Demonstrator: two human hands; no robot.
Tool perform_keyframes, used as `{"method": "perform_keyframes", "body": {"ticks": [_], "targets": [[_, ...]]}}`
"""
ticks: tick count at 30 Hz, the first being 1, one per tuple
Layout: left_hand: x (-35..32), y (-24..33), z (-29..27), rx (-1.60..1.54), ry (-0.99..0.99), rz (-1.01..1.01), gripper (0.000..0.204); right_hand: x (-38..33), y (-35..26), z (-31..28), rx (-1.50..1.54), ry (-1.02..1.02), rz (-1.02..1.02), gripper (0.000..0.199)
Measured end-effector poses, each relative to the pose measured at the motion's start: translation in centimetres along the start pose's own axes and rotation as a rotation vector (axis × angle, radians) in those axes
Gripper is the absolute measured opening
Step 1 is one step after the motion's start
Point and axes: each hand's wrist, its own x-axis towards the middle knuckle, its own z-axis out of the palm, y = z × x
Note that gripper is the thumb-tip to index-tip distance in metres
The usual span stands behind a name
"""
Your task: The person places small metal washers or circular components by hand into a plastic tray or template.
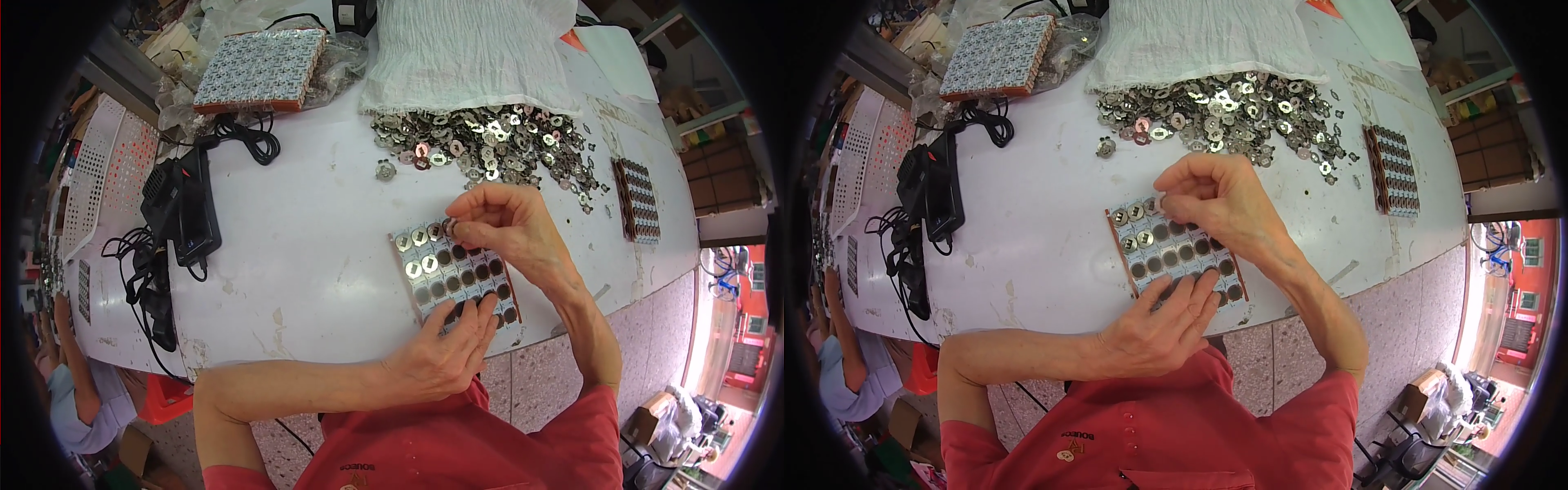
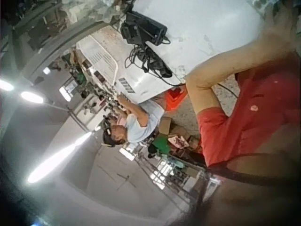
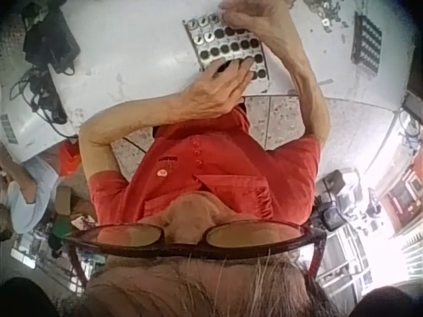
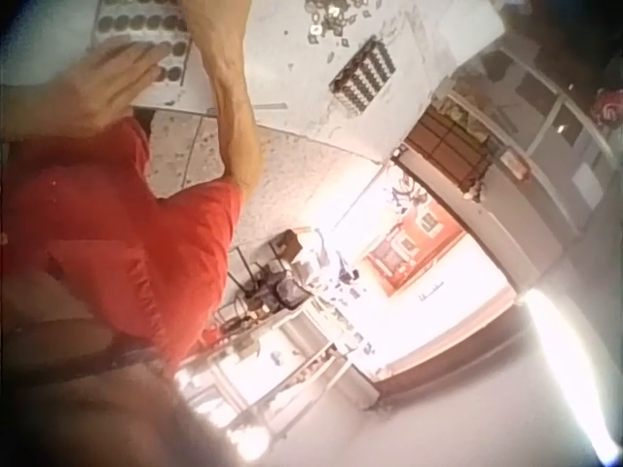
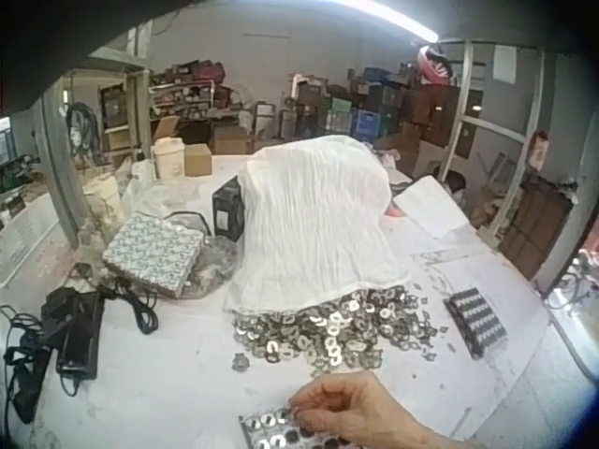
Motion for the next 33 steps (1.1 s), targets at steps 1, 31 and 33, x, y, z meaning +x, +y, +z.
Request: {"method": "perform_keyframes", "body": {"ticks": [1,31,33], "targets": [[0.0,0.0,0.0,0.006,0.001,0.002,0.053,-0.4,0.2,0.4,0.000,-0.002,0.003,0.015],[-0.4,0.3,0.1,0.002,-0.008,0.002,0.048,-3.1,3.1,2.6,-0.587,0.161,-0.375,0.013],[-0.3,0.3,0.1,-0.004,-0.015,0.007,0.047,-3.0,3.4,2.7,-0.600,0.164,-0.392,0.013]]}}
